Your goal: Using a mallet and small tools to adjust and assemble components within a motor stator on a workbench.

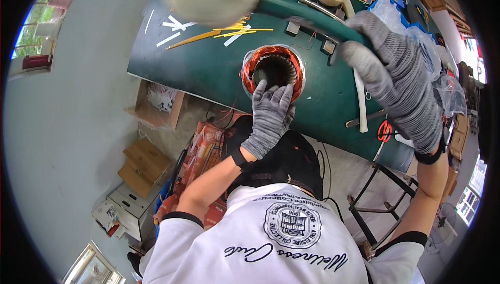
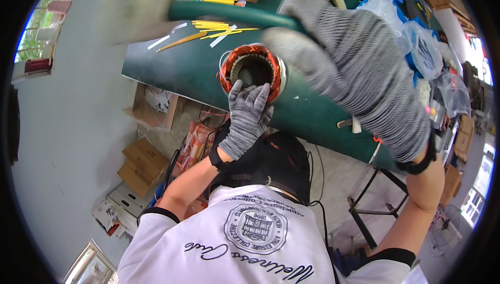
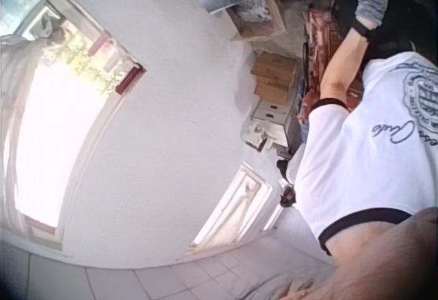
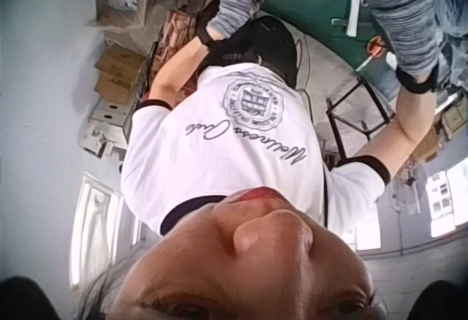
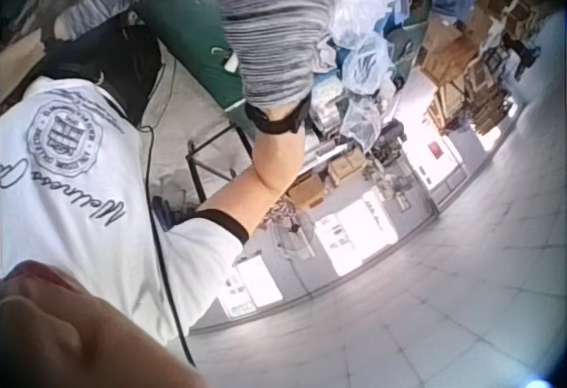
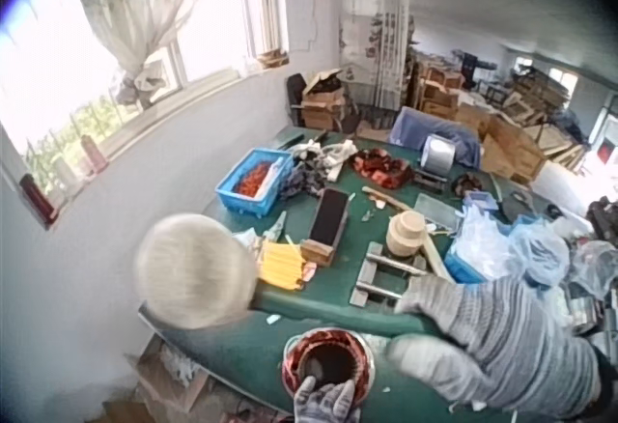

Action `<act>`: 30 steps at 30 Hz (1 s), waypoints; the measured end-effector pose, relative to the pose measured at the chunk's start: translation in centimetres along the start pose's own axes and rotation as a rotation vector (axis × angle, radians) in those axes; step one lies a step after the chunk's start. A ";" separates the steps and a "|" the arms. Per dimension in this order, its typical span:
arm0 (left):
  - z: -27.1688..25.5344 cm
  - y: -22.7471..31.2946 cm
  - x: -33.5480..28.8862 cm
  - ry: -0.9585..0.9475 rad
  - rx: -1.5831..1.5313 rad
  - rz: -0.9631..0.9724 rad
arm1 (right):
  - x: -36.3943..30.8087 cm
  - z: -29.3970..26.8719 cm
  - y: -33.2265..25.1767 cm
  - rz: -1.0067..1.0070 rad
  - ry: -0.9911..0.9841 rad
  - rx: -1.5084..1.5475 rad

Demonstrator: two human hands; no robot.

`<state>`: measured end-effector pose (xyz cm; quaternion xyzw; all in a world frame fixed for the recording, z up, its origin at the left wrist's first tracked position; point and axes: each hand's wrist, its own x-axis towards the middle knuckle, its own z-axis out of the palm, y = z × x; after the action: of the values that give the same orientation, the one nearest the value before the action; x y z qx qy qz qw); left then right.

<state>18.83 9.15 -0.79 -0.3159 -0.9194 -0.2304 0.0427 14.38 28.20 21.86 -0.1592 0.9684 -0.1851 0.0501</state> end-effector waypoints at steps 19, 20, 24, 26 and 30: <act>-0.8 -5.7 1.8 -0.063 -0.050 0.482 | -11.9 11.1 7.5 0.560 -0.131 0.051; -1.5 -6.5 2.5 -0.129 -0.107 0.535 | -10.7 9.1 6.9 0.541 -0.046 0.120; -2.7 -9.6 4.0 -0.272 -0.053 0.668 | -11.7 14.1 6.6 0.397 0.199 0.135; -4.7 -10.6 5.0 -0.366 -0.100 0.669 | -12.5 16.3 7.0 0.452 -0.064 0.052; -5.6 -11.4 4.2 -0.262 -0.108 0.595 | -10.7 9.8 6.6 0.564 -0.091 0.274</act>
<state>8.25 1.03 0.58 -0.5995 -0.7709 -0.2136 -0.0271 24.11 34.15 10.69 0.1158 0.9372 -0.2853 0.1637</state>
